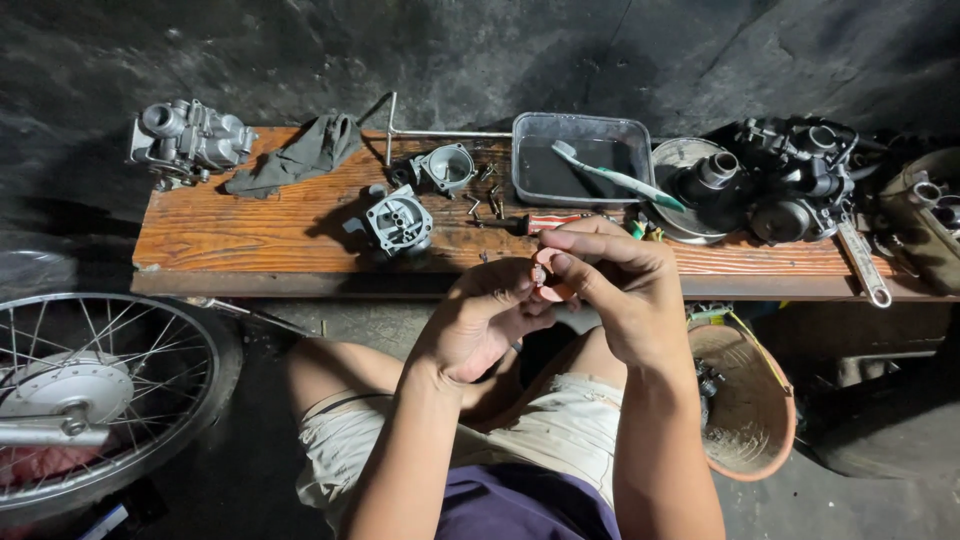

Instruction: The person sits on the floor and assembles small mechanical components on a wooden workbench. They use a cloth to wipe parts, insert a small orange ring into a metal housing, and use a screwdriver to tighten screws on the assembly.

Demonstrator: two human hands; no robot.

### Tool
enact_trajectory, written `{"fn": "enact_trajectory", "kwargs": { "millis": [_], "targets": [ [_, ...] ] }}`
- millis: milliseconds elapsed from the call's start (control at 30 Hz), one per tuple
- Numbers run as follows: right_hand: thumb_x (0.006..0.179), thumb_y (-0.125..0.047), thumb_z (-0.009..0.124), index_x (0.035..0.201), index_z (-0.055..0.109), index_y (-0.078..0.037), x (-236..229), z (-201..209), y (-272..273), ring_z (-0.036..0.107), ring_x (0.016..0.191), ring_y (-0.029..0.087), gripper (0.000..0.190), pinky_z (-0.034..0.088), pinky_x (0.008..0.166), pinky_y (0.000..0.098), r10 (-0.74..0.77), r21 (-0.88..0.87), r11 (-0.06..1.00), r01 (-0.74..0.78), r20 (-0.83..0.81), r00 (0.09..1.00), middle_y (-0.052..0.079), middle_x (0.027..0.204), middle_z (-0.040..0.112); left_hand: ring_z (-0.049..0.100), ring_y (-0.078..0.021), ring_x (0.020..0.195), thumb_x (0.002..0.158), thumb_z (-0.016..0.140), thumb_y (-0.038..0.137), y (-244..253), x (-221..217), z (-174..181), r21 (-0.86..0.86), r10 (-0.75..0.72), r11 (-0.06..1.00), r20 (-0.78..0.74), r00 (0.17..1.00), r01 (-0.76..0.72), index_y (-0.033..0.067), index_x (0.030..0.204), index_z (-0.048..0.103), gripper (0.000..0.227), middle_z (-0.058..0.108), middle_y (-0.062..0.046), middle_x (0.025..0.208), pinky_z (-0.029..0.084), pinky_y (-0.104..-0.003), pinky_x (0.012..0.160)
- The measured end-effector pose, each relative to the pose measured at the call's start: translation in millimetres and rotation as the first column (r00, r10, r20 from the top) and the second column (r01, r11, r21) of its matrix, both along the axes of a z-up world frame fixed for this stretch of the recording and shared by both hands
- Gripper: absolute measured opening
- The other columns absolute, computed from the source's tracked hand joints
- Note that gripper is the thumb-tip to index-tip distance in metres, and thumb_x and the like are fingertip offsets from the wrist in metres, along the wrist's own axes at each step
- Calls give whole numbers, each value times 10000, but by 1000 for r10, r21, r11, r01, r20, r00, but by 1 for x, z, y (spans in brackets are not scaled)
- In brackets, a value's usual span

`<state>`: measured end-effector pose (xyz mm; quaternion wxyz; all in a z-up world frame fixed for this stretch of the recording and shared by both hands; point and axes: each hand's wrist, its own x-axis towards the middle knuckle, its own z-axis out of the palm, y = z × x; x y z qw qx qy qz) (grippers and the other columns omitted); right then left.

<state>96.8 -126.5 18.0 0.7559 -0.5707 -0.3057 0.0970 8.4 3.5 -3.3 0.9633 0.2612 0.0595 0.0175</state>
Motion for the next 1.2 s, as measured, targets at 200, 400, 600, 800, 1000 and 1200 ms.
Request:
{"fn": "enact_trajectory", "kwargs": {
  "millis": [200, 400, 600, 800, 1000, 1200],
  "targets": [
    [843, 73, 768, 1007, 728, 112, -5, -1, 0, 654, 648, 154, 173, 557, 463, 242, -62, -24, 998, 62, -24, 998, 183, 818, 690, 606, -142, 774, 895, 749, 102, -4, 1, -13, -63, -20, 998, 12, 1000, 20, 71, 951, 707, 77, 644, -50, 792, 581, -422, 876],
    [899, 58, 744, 944, 710, 109, -15, 21, 2, 713, 858, 217, 76, 598, 596, 286, -88, -115, 988, 104, 138, 987, 226, 941, 738, 627, -174, 843, 917, 734, 112, -2, 7, -29, -7, 38, 999, 25, 999, -37, 55, 952, 693, 79, 652, -74, 830, 573, -438, 892],
    [788, -41, 878, 977, 718, 71, -17, 28, -4, 701, 1038, 293, 272, 591, 829, 381, -68, -226, 961, 158, 361, 930, 252, 1117, 725, 676, -201, 829, 910, 732, 78, -6, 1, -9, 44, 143, 989, 7, 990, -143, 42, 978, 709, 81, 693, -84, 838, 595, -478, 867],
    [806, -85, 885, 908, 773, -33, -23, 31, -2, 749, 1009, 335, 160, 592, 852, 425, -102, -287, 913, 292, 531, 841, 183, 1121, 755, 674, -181, 817, 895, 696, -5, -17, 3, -20, 127, 293, 949, -10, 956, -289, 6, 1015, 711, 121, 685, -88, 848, 603, -463, 843],
    [849, -45, 834, 925, 780, -30, -26, 32, 5, 725, 1070, 346, 94, 563, 926, 437, -97, -312, 903, 294, 520, 849, 192, 1191, 734, 714, -202, 774, 876, 774, 49, -10, 7, -40, 192, 400, 903, -49, 915, -384, 27, 955, 751, 86, 726, -95, 828, 603, -371, 834],
    [888, -51, 785, 928, 732, 6, -26, 28, 15, 682, 1154, 423, 87, 511, 986, 526, -56, -352, 905, 237, 455, 889, 229, 1222, 694, 708, -189, 729, 864, 807, 70, -5, 5, -35, 262, 509, 838, -61, 859, -478, 39, 947, 783, 91, 742, -121, 797, 604, -341, 786]
  ]
}}
